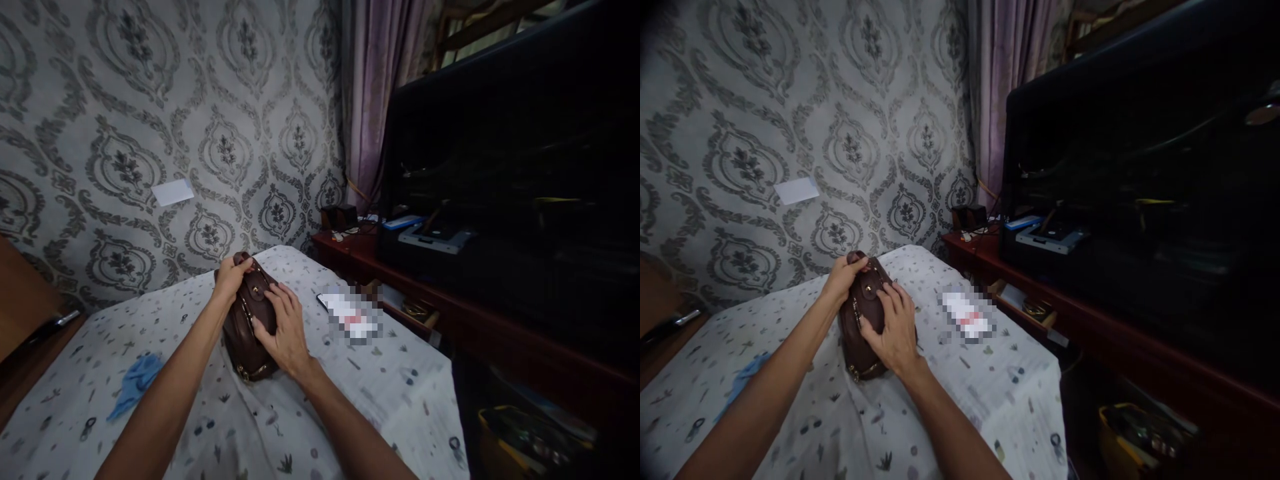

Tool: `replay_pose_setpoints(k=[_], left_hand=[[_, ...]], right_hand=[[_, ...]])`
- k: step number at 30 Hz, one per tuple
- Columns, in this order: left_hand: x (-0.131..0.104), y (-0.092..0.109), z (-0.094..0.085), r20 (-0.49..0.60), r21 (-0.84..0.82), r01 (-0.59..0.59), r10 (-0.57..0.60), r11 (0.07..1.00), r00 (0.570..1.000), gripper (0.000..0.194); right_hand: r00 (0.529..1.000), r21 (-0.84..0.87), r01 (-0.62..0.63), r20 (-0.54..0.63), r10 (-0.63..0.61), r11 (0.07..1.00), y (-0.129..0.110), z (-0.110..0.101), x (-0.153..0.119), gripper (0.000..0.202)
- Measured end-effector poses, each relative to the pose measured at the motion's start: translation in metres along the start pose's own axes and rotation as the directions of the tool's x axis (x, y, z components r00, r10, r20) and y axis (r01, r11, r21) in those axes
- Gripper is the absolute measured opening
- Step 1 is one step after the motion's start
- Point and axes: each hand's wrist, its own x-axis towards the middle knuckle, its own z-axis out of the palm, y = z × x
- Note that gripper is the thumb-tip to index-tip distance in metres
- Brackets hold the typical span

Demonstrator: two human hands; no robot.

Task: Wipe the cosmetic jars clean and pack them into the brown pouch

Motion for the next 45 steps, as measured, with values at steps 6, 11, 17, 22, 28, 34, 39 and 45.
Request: replay_pose_setpoints(k=[6,11,17,22,28,34,39,45], left_hand=[[-0.003,0.005,-0.001,0.006,-0.087,0.029,-0.029,0.996,1.000,0.030],[-0.014,0.014,-0.001,0.055,-0.093,0.002,0.003,0.996,0.998,0.028],[-0.024,0.025,-0.002,0.135,-0.094,-0.036,0.049,0.995,0.990,0.029],[-0.023,0.024,-0.005,0.171,-0.120,-0.022,0.042,0.993,0.984,0.035],[-0.014,0.018,-0.012,0.195,-0.099,-0.025,0.044,0.995,0.980,0.036],[-0.016,0.011,-0.042,0.257,0.017,-0.084,0.076,0.996,0.964,0.036],[-0.026,-0.002,-0.060,0.196,0.178,-0.103,0.067,0.979,0.978,0.031],[-0.028,-0.010,-0.061,0.170,0.150,-0.091,0.065,0.985,0.983,0.031]], right_hand=[[1.000,-0.010,0.005,0.014,-0.005,1.000,-0.002,-0.002,0.001,0.044],[1.000,0.010,-0.014,0.018,0.013,1.000,-0.001,-0.001,0.002,0.045],[1.000,0.007,-0.005,0.022,0.004,1.000,0.000,0.000,0.002,0.046],[1.000,0.003,0.019,0.009,-0.019,1.000,0.003,0.003,-0.001,0.051],[0.998,-0.025,0.046,-0.040,-0.047,0.999,0.007,0.010,-0.007,0.056],[0.998,-0.024,0.039,-0.052,-0.041,0.999,0.005,0.011,-0.007,0.054],[0.997,-0.032,0.048,-0.067,-0.050,0.998,0.005,0.011,-0.007,0.051],[0.996,-0.037,0.053,-0.063,-0.056,0.998,0.004,0.012,-0.006,0.051]])
